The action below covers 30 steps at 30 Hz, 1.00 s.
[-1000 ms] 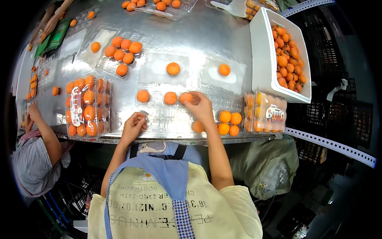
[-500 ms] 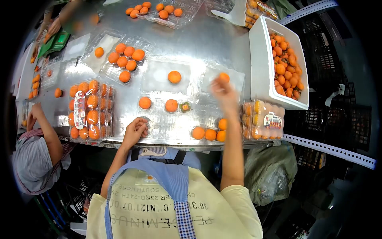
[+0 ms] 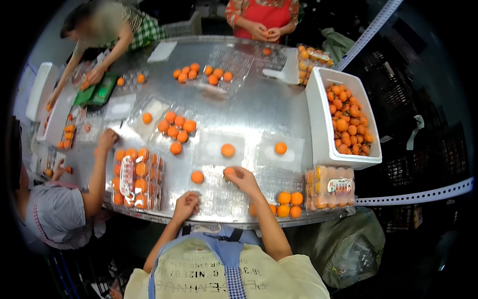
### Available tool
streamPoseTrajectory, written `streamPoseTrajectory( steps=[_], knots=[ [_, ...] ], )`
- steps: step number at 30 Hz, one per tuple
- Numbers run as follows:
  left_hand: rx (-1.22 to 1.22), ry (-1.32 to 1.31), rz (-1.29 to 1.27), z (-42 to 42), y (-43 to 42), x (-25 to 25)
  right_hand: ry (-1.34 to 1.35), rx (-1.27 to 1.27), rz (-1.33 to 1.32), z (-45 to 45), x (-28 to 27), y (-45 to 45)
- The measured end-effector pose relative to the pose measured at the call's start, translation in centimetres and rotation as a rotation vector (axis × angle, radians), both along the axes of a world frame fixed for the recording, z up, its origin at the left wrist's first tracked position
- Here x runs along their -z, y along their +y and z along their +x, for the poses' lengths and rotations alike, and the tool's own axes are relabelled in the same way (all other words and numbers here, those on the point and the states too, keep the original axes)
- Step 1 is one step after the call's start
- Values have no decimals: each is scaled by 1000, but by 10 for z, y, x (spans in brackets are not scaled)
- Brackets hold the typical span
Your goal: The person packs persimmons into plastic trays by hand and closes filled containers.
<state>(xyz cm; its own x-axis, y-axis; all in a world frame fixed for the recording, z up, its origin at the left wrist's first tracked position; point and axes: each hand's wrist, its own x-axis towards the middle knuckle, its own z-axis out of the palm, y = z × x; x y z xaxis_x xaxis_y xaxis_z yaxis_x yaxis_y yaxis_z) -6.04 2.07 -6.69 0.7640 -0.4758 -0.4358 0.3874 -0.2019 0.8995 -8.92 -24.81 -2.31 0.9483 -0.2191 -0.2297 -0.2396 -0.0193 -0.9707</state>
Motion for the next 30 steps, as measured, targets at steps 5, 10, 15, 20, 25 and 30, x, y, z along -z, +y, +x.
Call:
streamPoseTrajectory(
  steps=[5, 10, 15, 20, 25, 30],
  knots=[
    [-83, -106, 40, -8, -5, 2, -112, 149, 964, -10, -30, -20],
    [-209, -289, 96, -15, -12, 15, -126, 297, 1027, -28, -51, -22],
    [-330, -392, 126, -21, -21, 22, -180, 218, 1012, -57, -18, -44],
    [-342, -630, 398, -24, -23, 45, -159, 305, 950, -85, -12, -56],
    [-315, -629, 594, -34, -31, 16, -204, 163, 1039, -79, -10, -55],
    [-310, -611, 596, -28, -33, 28, -205, 264, 1097, -80, 3, -49]
  ],
)
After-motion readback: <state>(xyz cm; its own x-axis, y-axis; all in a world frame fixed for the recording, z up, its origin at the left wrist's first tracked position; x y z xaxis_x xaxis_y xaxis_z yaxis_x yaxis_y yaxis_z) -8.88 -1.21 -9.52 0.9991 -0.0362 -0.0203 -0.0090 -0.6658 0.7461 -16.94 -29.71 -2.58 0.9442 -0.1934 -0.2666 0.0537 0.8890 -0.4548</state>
